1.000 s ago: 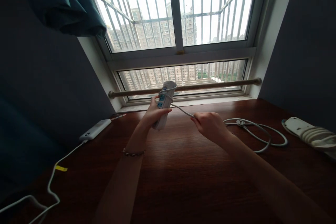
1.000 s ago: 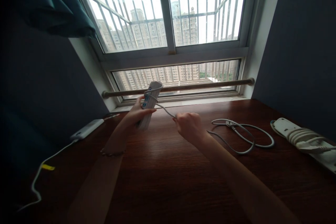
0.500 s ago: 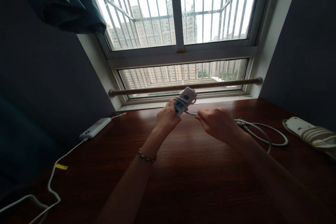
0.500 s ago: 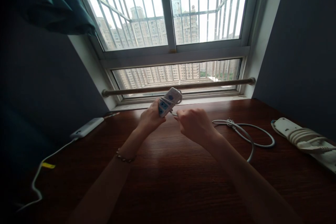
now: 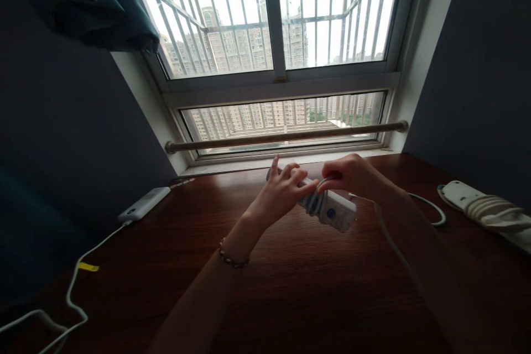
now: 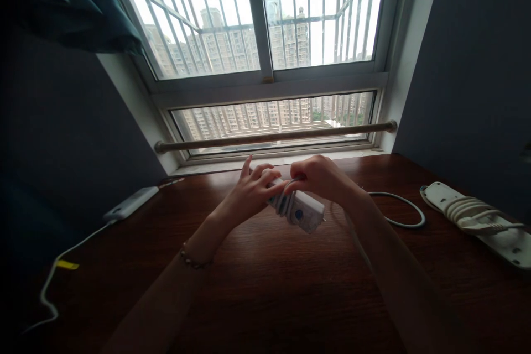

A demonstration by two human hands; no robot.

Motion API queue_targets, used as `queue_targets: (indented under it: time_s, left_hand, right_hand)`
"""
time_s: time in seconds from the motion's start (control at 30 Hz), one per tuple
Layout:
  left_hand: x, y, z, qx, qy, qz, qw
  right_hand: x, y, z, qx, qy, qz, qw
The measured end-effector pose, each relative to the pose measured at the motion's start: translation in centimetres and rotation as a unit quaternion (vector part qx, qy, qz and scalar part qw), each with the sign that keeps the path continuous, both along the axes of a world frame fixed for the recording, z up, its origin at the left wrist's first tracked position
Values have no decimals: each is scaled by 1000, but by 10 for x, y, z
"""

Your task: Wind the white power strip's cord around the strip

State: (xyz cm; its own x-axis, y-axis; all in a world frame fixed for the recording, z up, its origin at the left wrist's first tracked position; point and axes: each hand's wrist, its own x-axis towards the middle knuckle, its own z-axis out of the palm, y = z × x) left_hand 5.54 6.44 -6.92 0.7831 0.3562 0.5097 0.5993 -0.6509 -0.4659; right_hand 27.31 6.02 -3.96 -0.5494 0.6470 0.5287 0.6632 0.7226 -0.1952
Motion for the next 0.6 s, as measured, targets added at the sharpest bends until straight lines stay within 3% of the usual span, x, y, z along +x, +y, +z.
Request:
queue_targets:
  time_s: [0.17,0.37,0.47,0.6]
  left_hand:
    - [-1,-5,4,20,-4,-47,999]
    - [3,-16,7,24,11,-108,994]
    - [4,-16,6,-9,-56,-159,986]
    - [6,-14,5,-108,-156,-182,965]
  right_hand:
    - [7,14,-8,-98,125,75,984]
    - [-9,-2,-8,-219,257,164,927]
    - [-22,-10,-9,-261,316,163,897]
    - [-34,-5,-11,-248,358,104,894]
